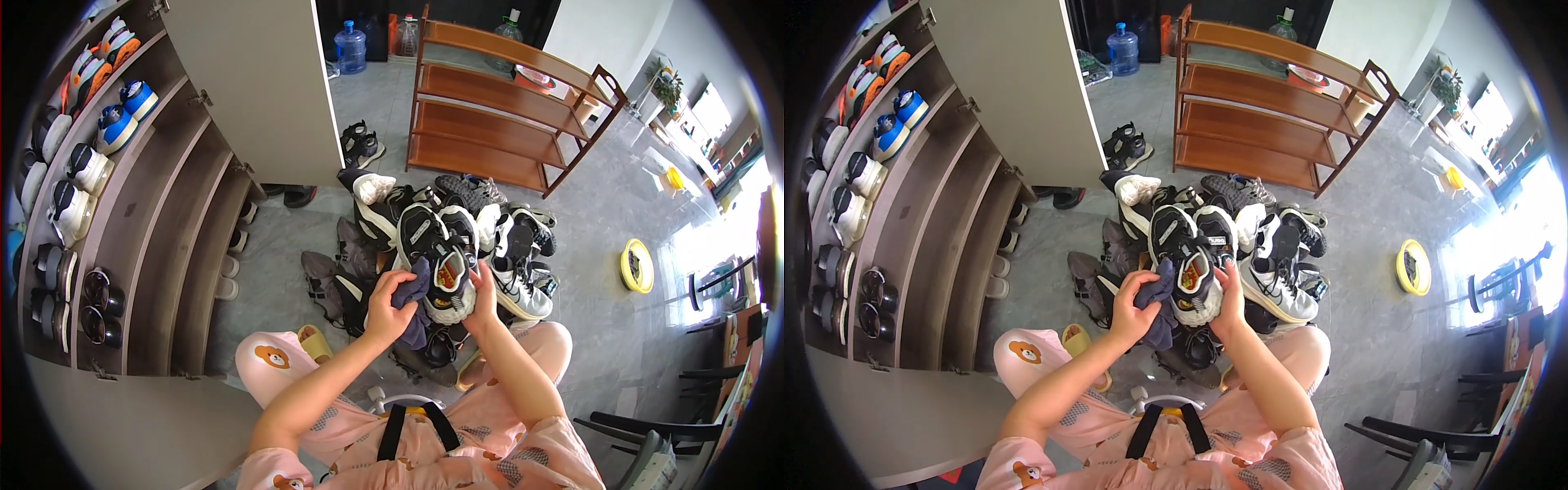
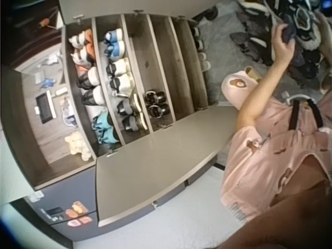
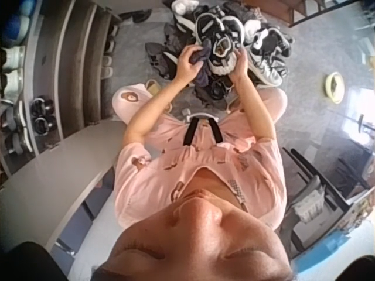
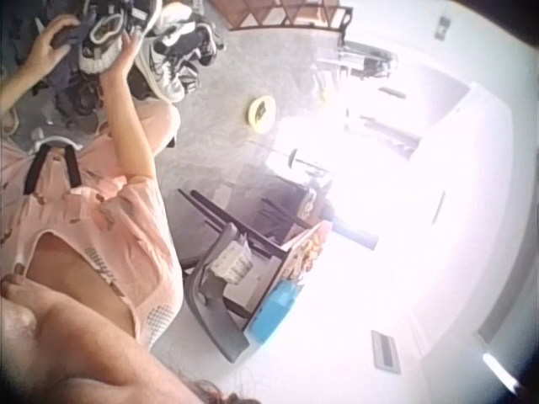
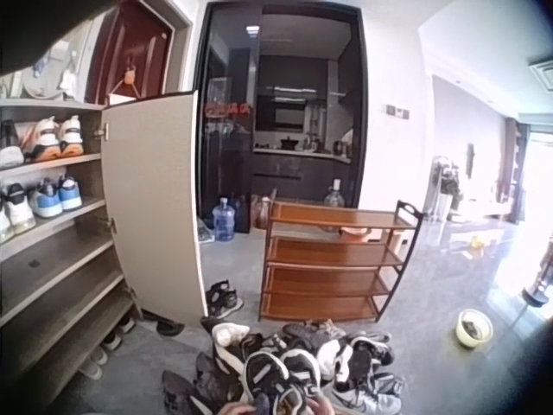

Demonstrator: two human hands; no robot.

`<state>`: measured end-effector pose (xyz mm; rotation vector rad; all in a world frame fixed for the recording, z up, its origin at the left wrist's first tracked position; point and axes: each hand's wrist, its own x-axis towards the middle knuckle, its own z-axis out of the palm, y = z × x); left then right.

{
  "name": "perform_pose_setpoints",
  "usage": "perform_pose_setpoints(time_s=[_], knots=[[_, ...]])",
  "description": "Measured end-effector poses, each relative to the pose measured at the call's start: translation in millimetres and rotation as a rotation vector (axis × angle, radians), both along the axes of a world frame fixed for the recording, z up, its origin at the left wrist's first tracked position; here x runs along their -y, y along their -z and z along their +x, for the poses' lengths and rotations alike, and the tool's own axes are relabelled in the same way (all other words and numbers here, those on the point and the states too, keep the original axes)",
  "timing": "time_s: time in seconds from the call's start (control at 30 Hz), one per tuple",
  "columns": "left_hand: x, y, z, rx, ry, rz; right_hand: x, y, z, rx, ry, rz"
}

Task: The person wipes shoes with a cloth and places them onto a shoe cabinet shelf by hand before picking up another shoe from the pile.

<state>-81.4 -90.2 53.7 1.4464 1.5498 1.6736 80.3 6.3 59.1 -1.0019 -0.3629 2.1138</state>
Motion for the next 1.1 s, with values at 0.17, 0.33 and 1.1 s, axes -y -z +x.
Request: perform_pose_setpoints(time_s=[0.17, 0.33, 1.1], knots=[[-4.3, 17.3, -7.9, 0.19, -0.084, -0.065, 13.8, -14.3, -14.5, -0.344, -0.193, -0.114], [6.9, 25.5, 9.3, 0.283, -0.067, -0.188, 17.7, -6.7, -17.4, -0.165, -0.13, 0.065], [17.1, -21.9, 9.3, -0.52, 0.06, -0.026, 17.3, 13.1, -3.7, 0.346, -0.182, 0.418]])
